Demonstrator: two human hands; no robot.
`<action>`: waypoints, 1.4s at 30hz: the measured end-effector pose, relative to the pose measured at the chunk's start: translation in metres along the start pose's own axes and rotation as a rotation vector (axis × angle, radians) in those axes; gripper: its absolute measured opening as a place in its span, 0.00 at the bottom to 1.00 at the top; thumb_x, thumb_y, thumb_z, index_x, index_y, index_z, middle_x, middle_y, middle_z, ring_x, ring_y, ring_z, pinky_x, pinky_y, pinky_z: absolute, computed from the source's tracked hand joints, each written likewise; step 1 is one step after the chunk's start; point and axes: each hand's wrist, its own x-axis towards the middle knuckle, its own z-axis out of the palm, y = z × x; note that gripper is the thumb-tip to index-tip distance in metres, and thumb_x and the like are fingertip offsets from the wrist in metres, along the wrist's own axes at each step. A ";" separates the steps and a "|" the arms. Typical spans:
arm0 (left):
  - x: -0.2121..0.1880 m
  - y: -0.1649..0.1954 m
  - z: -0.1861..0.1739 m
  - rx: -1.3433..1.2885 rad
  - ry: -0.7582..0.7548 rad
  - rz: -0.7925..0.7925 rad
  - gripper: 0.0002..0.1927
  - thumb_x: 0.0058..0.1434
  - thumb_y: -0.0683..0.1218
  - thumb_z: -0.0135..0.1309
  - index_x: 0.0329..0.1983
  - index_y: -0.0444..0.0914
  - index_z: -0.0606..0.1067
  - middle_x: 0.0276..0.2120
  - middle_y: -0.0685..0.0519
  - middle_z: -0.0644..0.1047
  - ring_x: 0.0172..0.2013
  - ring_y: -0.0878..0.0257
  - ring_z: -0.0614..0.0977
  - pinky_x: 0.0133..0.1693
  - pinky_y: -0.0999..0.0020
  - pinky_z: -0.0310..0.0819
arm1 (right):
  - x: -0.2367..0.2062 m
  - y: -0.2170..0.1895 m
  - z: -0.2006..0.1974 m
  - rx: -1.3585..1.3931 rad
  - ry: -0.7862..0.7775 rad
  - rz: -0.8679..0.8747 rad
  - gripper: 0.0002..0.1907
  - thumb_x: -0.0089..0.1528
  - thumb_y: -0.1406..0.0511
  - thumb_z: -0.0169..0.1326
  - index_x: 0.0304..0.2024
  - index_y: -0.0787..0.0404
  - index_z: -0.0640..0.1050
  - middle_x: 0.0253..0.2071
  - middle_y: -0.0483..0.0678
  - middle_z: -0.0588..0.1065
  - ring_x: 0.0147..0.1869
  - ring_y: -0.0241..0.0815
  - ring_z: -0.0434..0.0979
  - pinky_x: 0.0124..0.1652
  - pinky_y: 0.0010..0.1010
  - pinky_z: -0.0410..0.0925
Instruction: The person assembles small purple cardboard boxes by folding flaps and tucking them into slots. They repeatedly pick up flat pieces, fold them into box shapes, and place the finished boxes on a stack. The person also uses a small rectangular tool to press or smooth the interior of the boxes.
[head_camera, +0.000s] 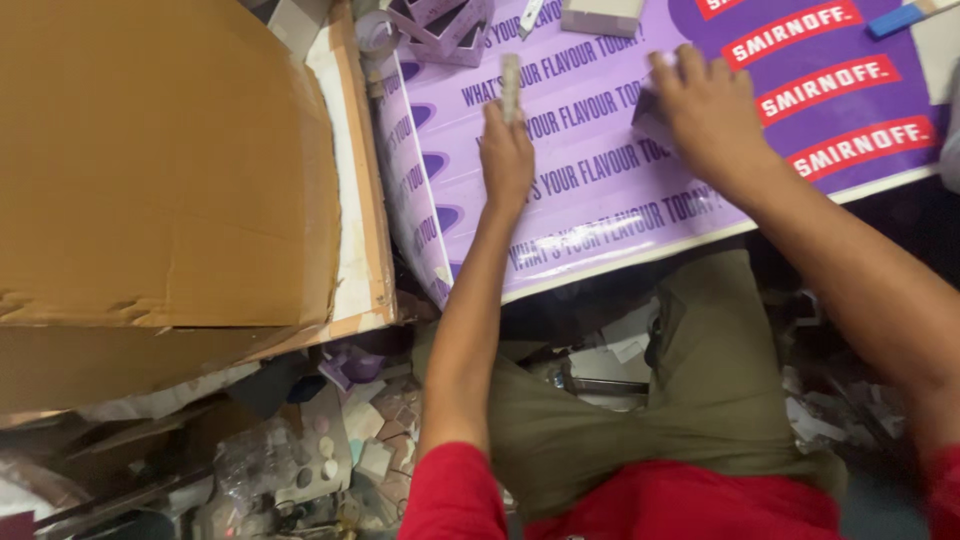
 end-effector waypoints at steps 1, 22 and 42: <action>-0.016 -0.001 -0.005 0.004 -0.104 -0.002 0.11 0.73 0.49 0.40 0.50 0.36 0.64 0.28 0.43 0.78 0.25 0.47 0.83 0.27 0.52 0.74 | 0.004 -0.008 -0.004 -0.106 -0.059 -0.043 0.37 0.60 0.72 0.55 0.72 0.60 0.64 0.63 0.64 0.72 0.56 0.63 0.76 0.49 0.51 0.72; -0.015 -0.021 0.063 1.061 -0.491 0.981 0.15 0.68 0.44 0.48 0.54 0.31 0.71 0.16 0.58 0.76 0.15 0.63 0.79 0.19 0.66 0.70 | 0.042 0.036 0.024 0.478 -0.435 -0.045 0.32 0.67 0.46 0.47 0.63 0.59 0.70 0.32 0.66 0.79 0.40 0.69 0.81 0.41 0.53 0.72; -0.029 -0.020 0.073 0.654 -0.679 0.737 0.13 0.64 0.41 0.48 0.52 0.38 0.72 0.21 0.48 0.78 0.18 0.51 0.82 0.20 0.56 0.75 | 0.042 0.037 0.022 0.459 -0.412 -0.075 0.27 0.69 0.50 0.46 0.62 0.61 0.69 0.27 0.66 0.77 0.36 0.71 0.78 0.40 0.56 0.69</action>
